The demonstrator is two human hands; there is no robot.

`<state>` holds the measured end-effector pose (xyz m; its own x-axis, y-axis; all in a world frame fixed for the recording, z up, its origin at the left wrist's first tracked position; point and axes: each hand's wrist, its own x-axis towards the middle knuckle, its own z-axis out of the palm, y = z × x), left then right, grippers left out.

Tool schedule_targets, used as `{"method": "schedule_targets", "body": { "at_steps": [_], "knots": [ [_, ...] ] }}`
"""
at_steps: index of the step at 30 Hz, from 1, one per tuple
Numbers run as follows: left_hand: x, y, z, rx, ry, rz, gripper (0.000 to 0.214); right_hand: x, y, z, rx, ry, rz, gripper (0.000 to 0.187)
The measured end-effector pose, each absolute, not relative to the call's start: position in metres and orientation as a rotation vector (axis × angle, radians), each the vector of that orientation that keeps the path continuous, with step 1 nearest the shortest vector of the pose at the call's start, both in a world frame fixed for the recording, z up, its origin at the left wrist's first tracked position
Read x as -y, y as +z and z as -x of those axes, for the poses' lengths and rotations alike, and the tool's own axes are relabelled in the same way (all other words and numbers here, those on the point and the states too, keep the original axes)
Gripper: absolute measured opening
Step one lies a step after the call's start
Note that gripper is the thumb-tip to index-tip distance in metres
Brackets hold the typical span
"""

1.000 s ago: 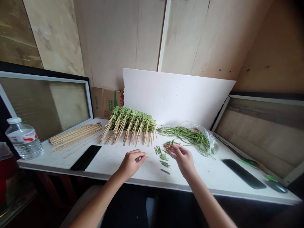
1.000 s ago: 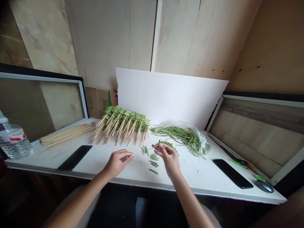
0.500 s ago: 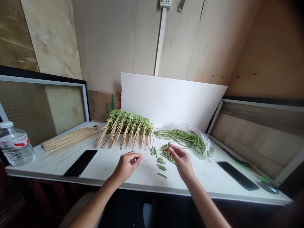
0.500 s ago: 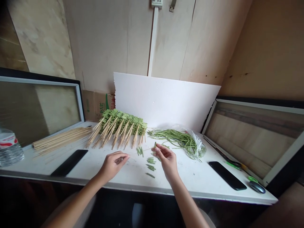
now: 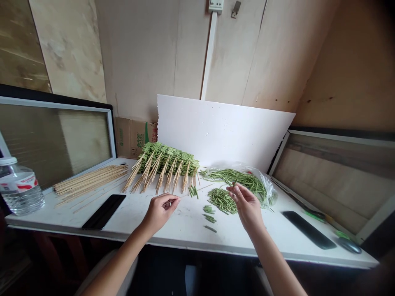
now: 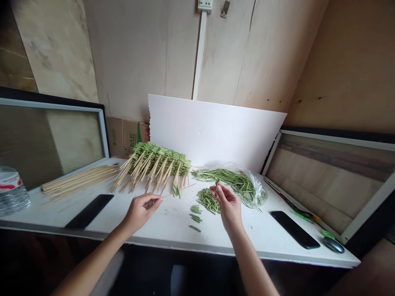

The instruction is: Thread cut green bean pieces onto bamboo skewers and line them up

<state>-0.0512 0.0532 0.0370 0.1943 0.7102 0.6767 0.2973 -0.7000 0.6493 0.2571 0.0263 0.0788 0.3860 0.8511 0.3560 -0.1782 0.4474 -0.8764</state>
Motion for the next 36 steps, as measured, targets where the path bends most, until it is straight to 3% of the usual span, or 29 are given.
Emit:
{"method": "schedule_targets", "body": {
  "at_steps": [9, 14, 20, 36],
  "knots": [
    [-0.044, 0.042, 0.044, -0.895, 1.355, -2.056, 0.027, -0.022, 0.076, -0.238, 1.07, 0.972, 0.863, 0.031],
    [-0.044, 0.044, 0.045, -0.874, 1.315, -2.064, 0.026, -0.022, 0.069, -0.23, 1.019, 1.07, 0.829, 0.045],
    [-0.043, 0.046, 0.047, -0.922, 1.285, -2.109, 0.027, -0.02, 0.07, -0.224, 1.012, 1.047, 0.835, 0.032],
    [-0.042, 0.044, 0.044, -0.93, 1.315, -2.161, 0.024, -0.024, 0.064, -0.229, 0.868, 1.194, 0.757, 0.028]
  ]
}}
